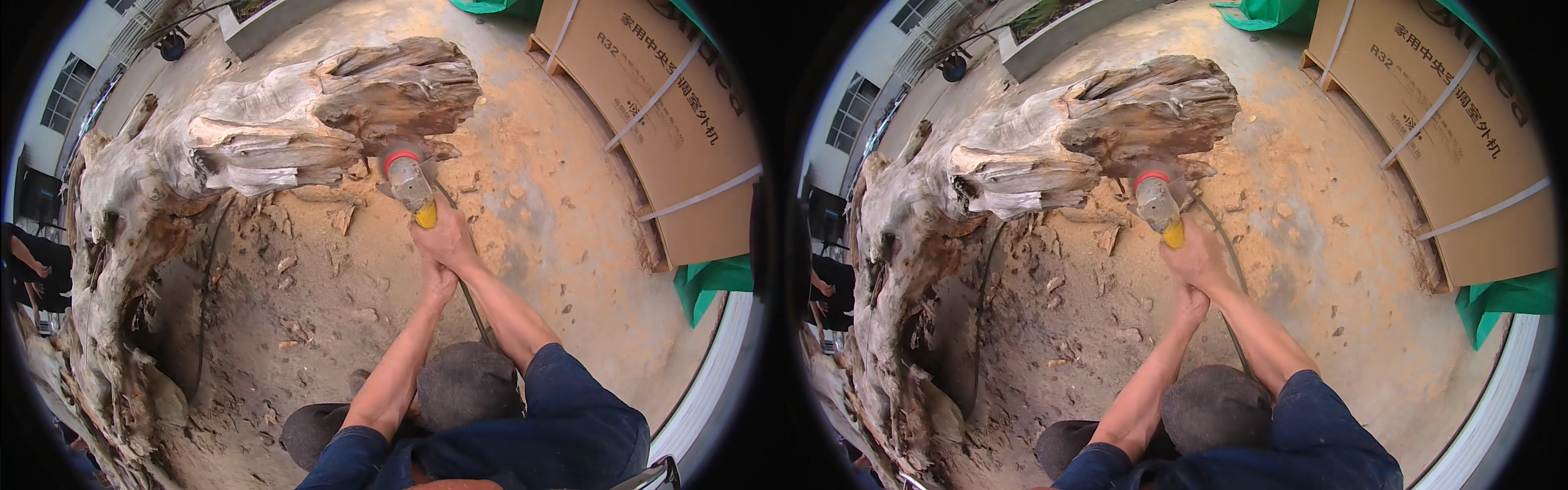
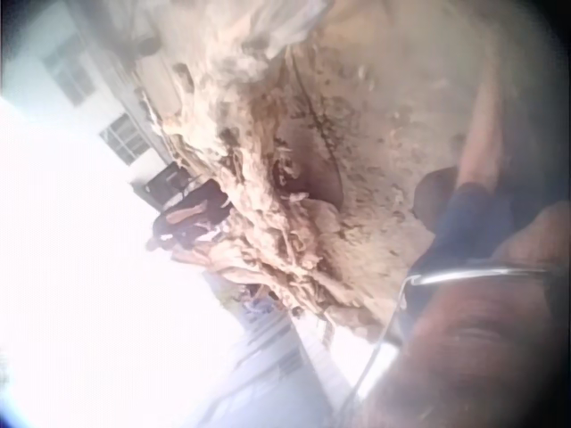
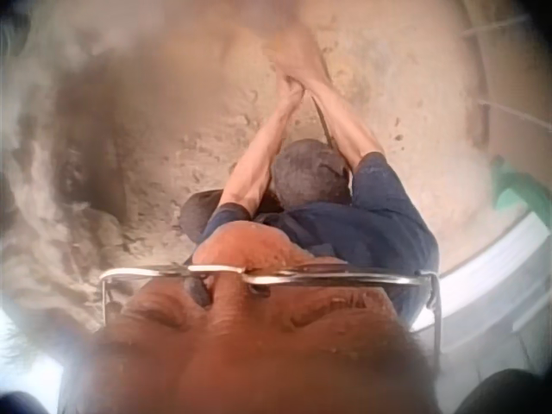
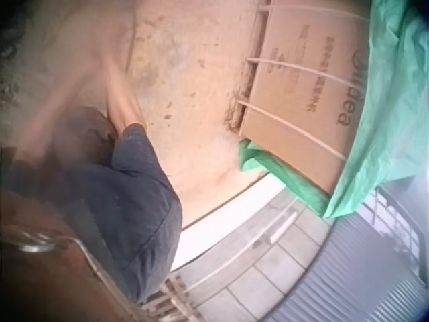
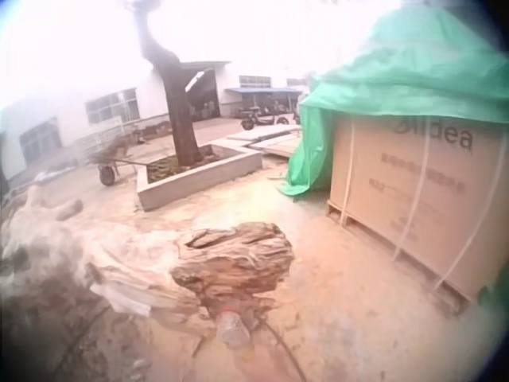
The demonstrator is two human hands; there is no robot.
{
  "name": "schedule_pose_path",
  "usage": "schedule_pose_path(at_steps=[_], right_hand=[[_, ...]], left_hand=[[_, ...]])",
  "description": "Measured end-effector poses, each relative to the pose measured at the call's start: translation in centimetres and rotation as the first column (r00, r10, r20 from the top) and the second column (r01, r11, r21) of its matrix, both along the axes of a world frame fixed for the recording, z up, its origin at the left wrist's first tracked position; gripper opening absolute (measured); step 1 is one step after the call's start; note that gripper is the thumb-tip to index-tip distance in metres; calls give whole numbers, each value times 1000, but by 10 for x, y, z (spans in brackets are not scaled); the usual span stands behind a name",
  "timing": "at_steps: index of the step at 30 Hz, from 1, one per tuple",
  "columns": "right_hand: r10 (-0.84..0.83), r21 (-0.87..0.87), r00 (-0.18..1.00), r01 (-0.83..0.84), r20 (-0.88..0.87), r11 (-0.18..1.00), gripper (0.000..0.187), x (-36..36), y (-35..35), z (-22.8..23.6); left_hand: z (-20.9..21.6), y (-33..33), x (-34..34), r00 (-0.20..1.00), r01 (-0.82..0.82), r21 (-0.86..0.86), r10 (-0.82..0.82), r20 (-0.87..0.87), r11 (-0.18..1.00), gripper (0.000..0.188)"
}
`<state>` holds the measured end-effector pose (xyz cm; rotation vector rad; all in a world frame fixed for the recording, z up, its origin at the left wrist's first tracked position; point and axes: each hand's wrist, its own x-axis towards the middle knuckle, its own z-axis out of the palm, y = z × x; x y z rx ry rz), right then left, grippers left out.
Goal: The person uses an angle grinder to carve and shape a large piece of driftwood. They move around the log to access different sections, grinding away material and creating grooves and contours.
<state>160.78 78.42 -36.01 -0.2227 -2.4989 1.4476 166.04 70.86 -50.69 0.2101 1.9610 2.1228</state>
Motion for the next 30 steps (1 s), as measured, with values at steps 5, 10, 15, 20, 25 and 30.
schedule_pose_path(at_steps=[5, 10, 15, 20, 25, 30], right_hand=[[144, 137, 976, -122, -163, 983, 36, -16, -18, -12], [91, 130, 980, -68, -179, 989, 37, -11, -18, -20], [-43, 134, 999, 47, -31, 990, 40, 13, 9, -31], [-197, -98, 977, 205, 86, 974, 39, 27, 35, -34], [-176, -96, 984, 174, -13, 980, 39, 25, 38, -30], [-65, -23, 998, 65, 27, 998, 39, 11, 12, -22]], left_hand=[[41, -11, -2, 989, -140, 79, 136, 56, 987, 65], [50, -19, -1, 997, -62, -46, 64, 33, 997, 58], [40, 3, 18, 995, 18, -9, -17, 99, 1000, 59], [8, 27, 20, 989, 146, 76, -147, 5, 986, 67], [-5, 31, 17, 982, 188, 15, -187, -31, 982, 70], [6, 0, 8, 990, 93, 17, -94, 106, 996, 64]])
